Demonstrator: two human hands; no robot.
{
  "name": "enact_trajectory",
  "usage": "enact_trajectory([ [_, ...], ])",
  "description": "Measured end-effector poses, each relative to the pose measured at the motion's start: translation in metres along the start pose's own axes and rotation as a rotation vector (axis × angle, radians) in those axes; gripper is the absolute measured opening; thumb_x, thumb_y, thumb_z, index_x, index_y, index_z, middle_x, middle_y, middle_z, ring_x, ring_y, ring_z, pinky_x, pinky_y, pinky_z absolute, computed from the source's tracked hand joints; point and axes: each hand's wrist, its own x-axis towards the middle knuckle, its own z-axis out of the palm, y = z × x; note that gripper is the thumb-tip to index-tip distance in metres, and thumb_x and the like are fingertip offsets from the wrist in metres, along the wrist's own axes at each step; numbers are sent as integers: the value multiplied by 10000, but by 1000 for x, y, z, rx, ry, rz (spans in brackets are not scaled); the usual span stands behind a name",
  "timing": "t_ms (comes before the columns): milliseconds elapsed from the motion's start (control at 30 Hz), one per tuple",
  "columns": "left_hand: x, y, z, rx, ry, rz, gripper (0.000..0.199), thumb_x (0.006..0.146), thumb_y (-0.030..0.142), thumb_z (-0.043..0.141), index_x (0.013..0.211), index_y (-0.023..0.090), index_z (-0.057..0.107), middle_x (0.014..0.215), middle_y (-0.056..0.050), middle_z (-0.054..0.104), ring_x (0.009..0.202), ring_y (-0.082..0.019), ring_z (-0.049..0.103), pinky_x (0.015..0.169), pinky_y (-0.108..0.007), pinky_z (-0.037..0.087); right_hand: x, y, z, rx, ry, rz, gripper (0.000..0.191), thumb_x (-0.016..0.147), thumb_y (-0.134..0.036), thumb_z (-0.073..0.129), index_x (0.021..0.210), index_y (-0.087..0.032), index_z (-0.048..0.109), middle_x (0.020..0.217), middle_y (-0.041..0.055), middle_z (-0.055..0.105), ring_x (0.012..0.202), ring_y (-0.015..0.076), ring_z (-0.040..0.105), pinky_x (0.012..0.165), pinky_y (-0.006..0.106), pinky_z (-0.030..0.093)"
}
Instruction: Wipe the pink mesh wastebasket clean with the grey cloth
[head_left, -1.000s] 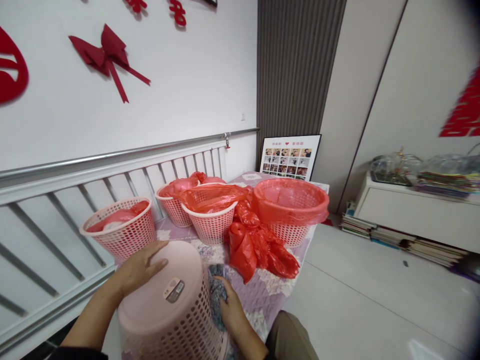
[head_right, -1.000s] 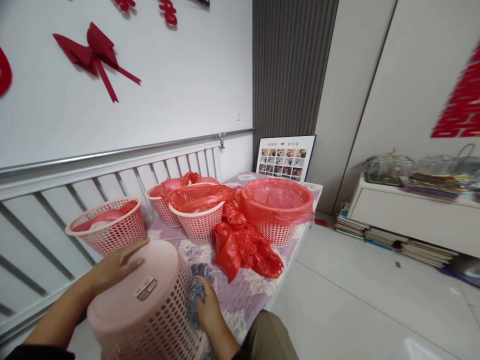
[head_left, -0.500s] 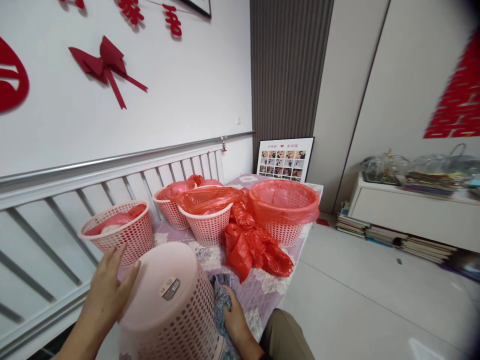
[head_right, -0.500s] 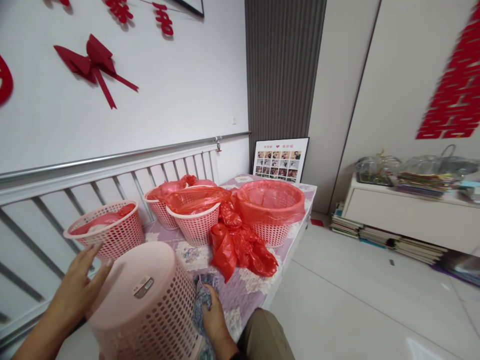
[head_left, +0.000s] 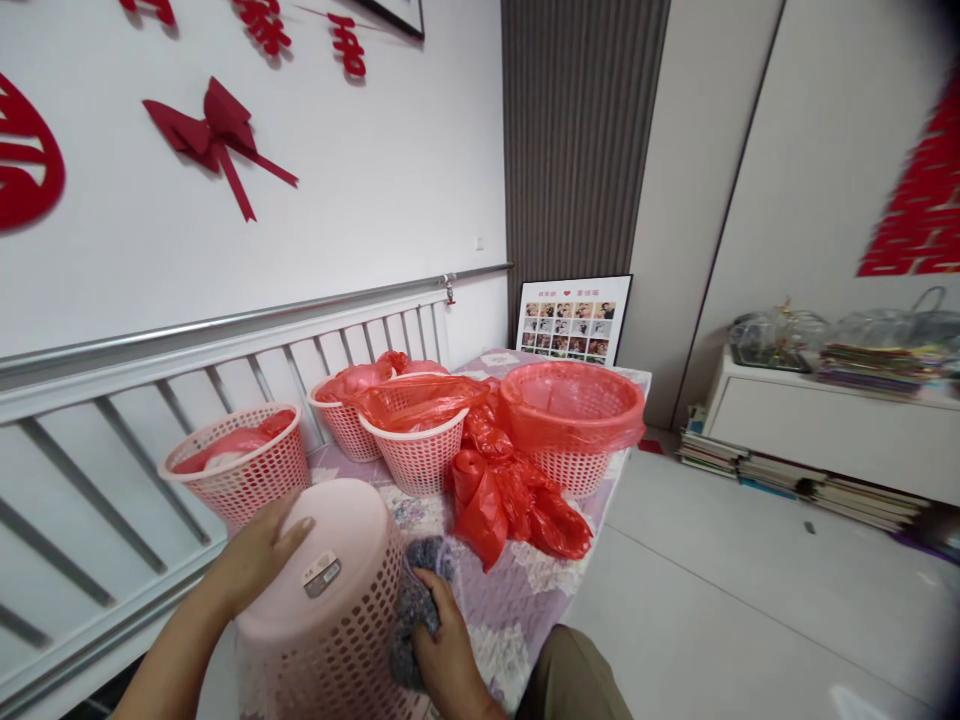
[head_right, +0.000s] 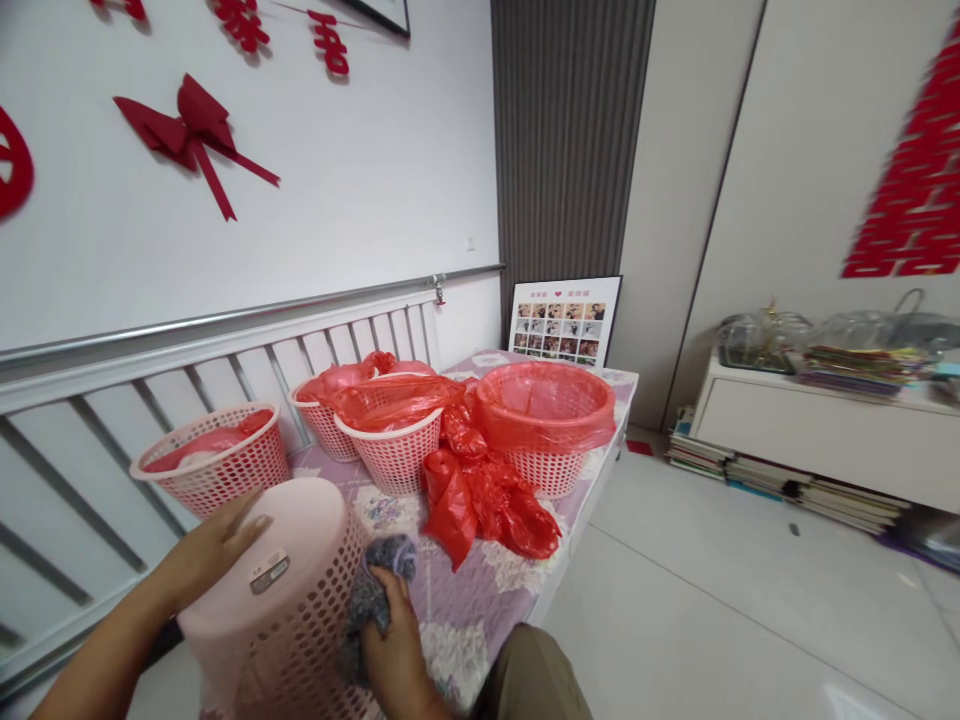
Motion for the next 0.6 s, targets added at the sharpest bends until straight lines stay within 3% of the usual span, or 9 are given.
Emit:
enact_trajectory([
  [133, 2, -6, -2, -12, -5, 10, 769, 880, 627, 437, 1449, 110, 456, 1513, -154, 486, 1416, -301, 434, 1201, -480, 312, 26, -71, 12, -48, -129, -204, 623, 683, -64, 559, 1270, -262, 630, 1296, 65, 610, 1250, 229, 550, 1125, 417, 386],
  [267, 3, -6, -4, -17, 0, 43, 731, 873, 608, 475, 1436, 142, 486, 1493, -136, 517, 1393, -298, 466, 1192, -477, 332, 65, -97, 19, -55, -225, -332, 559, 695, -89, 599, 1224, -255, 671, 1250, 69, 622, 1215, 245, 553, 1113, 439, 382],
  [433, 4, 0, -7, -28, -5, 54, 709, 866, 590, 488, 1435, 167, 493, 1491, -119, 523, 1383, -303, 477, 1179, -480, 353, 103, -67, 23, 198, -191, -137, 410, 746, -163, 575, 1135, -192, 700, 1113, 44, 725, 1071, 213, 654, 1018, 365, 468],
  [600, 4, -2, -6, -33, 14, 43, 724, 865, 617, 481, 1430, 165, 501, 1484, -121, 531, 1383, -310, 476, 1183, -489, 344, 90, -19, 18, 168, -127, -28, 204, 787, -232, 588, 904, -183, 749, 782, -15, 745, 822, 201, 721, 796, 318, 549],
])
